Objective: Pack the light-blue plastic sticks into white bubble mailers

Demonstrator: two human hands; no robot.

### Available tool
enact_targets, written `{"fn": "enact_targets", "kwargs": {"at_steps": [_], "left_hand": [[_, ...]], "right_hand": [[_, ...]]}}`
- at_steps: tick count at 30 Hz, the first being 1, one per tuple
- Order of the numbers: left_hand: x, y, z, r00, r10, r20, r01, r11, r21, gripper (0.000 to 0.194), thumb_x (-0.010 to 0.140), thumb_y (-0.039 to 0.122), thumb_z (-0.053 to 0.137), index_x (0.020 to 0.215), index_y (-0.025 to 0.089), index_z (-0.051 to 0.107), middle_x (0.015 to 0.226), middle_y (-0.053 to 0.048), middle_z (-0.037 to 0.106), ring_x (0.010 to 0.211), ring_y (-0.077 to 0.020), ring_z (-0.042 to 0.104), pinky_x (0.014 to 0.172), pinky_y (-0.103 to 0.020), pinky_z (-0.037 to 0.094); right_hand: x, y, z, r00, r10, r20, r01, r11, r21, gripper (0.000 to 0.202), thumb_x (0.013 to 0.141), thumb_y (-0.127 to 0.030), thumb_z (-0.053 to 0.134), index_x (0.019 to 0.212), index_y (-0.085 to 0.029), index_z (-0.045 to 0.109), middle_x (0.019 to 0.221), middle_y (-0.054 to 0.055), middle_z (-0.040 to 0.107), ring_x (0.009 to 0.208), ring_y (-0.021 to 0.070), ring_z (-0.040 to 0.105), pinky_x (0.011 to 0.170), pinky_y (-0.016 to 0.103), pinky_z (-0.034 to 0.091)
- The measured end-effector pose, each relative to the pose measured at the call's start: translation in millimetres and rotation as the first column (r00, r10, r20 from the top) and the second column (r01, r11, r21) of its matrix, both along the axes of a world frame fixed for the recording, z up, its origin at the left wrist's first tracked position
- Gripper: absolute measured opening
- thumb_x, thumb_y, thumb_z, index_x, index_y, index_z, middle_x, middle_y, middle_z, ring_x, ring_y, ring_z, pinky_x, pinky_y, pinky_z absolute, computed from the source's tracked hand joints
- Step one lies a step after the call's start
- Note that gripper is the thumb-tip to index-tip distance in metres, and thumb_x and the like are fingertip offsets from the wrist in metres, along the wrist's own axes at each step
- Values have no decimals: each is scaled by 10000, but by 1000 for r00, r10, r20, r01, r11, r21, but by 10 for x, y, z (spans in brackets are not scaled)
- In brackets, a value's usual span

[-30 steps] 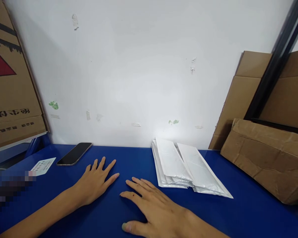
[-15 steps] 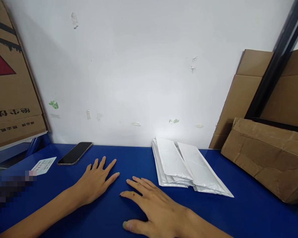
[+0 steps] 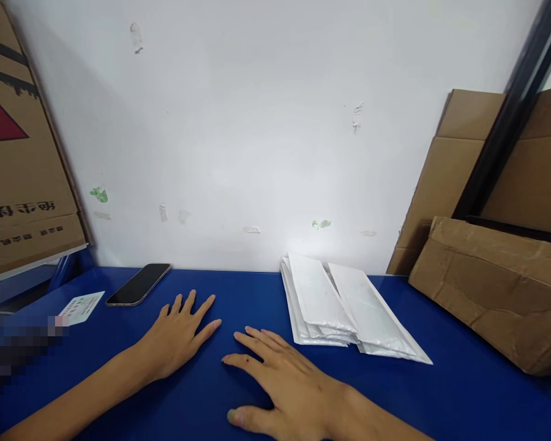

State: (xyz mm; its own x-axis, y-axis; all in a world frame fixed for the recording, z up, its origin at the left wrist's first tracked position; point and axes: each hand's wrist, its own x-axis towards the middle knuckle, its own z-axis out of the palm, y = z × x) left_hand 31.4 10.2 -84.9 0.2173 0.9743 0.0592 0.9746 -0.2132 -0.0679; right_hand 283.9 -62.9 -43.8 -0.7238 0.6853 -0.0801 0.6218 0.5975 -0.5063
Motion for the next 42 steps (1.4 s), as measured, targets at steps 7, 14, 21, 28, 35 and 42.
{"fn": "enact_targets", "kwargs": {"at_steps": [7,14,21,28,35,42], "left_hand": [[-17,12,-42,1000,-12,17,12,1000,22,697,978,611,321,1555,221,286,1570,-270,316,1412,-522,305,1070,-629,324],[-1,5,-6,1000,-7,-4,7,1000,2,699,984,604,311,1560,211,272,1572,-267,314,1416,-519,298,1076,-634,319],[20,-24,47,999,1,-39,-2,1000,-22,685,995,584,315,1565,210,253,1578,-272,291,1422,-508,293,1077,-620,329],[15,-32,32,999,-2,-39,2,1000,-13,692,995,596,286,1565,205,246,1571,-283,301,1421,-511,292,1081,-618,324],[11,-15,25,998,-17,-65,17,1000,0,686,1000,581,290,1567,200,239,1565,-292,307,1413,-510,311,1074,-612,335],[0,-37,72,999,-26,-33,24,998,-54,705,998,602,257,1570,192,212,1581,-285,268,1435,-502,261,1095,-623,308]], "right_hand": [[-1,-12,0,1000,0,27,-1,1000,15,729,907,-635,534,1539,-328,341,1651,58,186,1520,302,130,1228,532,136],[5,-6,11,1000,4,20,-4,1000,19,721,911,-625,536,1536,-315,356,1647,64,198,1516,312,143,1231,523,138],[1,-6,12,1000,3,21,-3,1000,-5,720,917,-634,521,1542,-329,333,1650,54,170,1519,315,113,1229,536,119],[-3,-12,29,999,-1,45,0,1000,12,712,925,-629,511,1545,-332,324,1649,54,170,1520,299,113,1229,533,127],[-28,-31,-87,992,92,88,-113,954,279,608,994,-545,434,1536,-280,360,1614,110,289,1474,321,293,1187,553,270],[451,129,240,989,8,-146,143,148,979,238,862,-178,594,1077,-177,696,952,103,762,861,233,692,758,360,527]]}}
